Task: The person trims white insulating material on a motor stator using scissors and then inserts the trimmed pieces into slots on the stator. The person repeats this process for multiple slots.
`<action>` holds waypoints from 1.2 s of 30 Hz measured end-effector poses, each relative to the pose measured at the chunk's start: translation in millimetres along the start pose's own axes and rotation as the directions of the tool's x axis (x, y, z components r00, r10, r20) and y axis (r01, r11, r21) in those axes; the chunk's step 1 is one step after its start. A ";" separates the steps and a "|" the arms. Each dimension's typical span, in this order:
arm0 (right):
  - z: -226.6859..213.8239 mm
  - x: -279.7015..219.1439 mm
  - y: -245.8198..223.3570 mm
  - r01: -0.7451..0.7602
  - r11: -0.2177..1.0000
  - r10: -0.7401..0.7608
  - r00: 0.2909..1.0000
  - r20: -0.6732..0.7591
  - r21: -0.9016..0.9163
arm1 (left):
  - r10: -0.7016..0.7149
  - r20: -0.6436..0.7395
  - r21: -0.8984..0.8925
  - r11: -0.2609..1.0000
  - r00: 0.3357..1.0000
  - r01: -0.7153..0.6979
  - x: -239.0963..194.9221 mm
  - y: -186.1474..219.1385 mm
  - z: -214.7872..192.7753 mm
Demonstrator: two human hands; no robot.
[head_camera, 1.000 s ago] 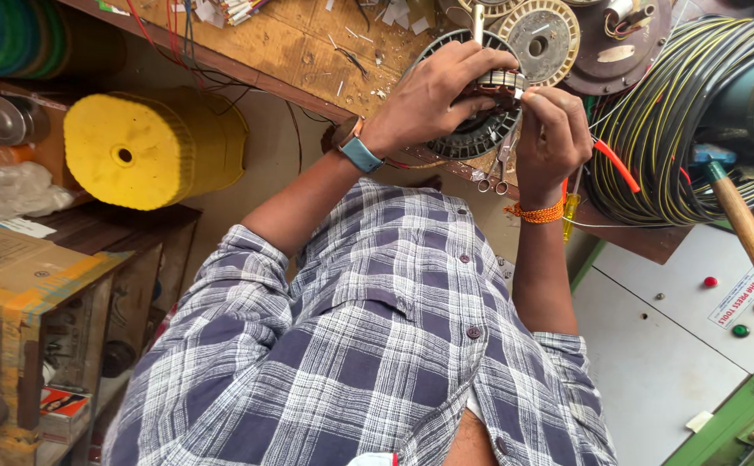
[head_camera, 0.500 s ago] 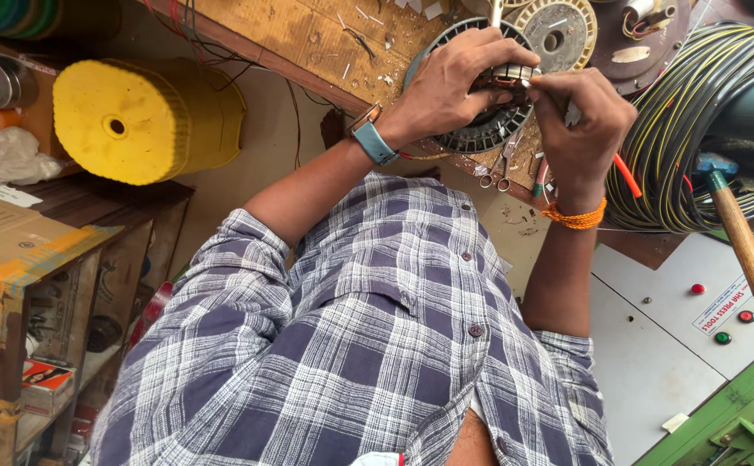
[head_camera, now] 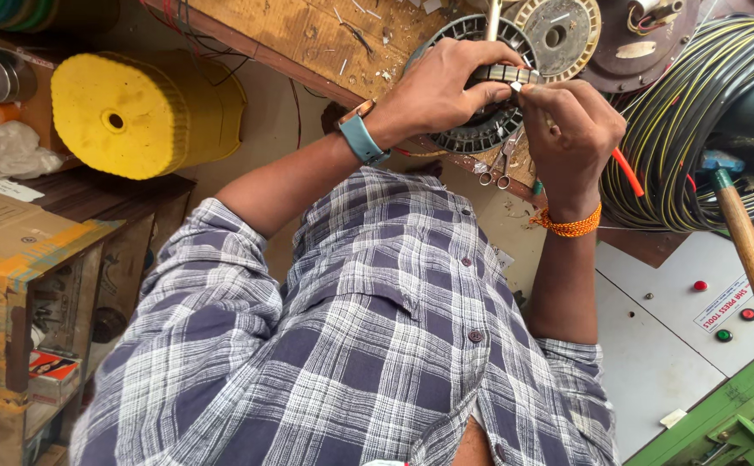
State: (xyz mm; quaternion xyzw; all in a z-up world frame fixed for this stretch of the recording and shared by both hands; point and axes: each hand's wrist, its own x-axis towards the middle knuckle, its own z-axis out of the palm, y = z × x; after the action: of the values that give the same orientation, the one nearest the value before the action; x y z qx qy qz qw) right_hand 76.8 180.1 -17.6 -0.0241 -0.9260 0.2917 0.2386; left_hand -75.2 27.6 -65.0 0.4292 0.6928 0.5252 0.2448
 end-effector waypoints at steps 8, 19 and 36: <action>-0.4 3.0 -12.2 0.079 0.983 -0.070 0.996 0.058 -0.163 | 0.095 -0.038 0.110 0.990 0.995 -0.091 -4.6 1.2 -1.5; 22.1 1.9 -22.5 0.119 0.947 -0.144 0.988 -0.063 -0.298 | 0.183 0.013 0.131 0.974 0.983 -0.183 -6.5 -9.4 2.7; 26.8 -15.7 22.8 -0.414 0.697 0.435 0.893 0.114 0.585 | 0.330 -0.281 0.127 0.944 0.901 -0.306 -18.4 -8.7 12.3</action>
State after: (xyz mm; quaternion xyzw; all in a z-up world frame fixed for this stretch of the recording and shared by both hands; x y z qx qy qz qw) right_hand 76.4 181.9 -56.1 -0.1657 -0.7519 0.6135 0.1755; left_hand -59.0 17.6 -79.3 0.4617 0.6629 0.5886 0.0313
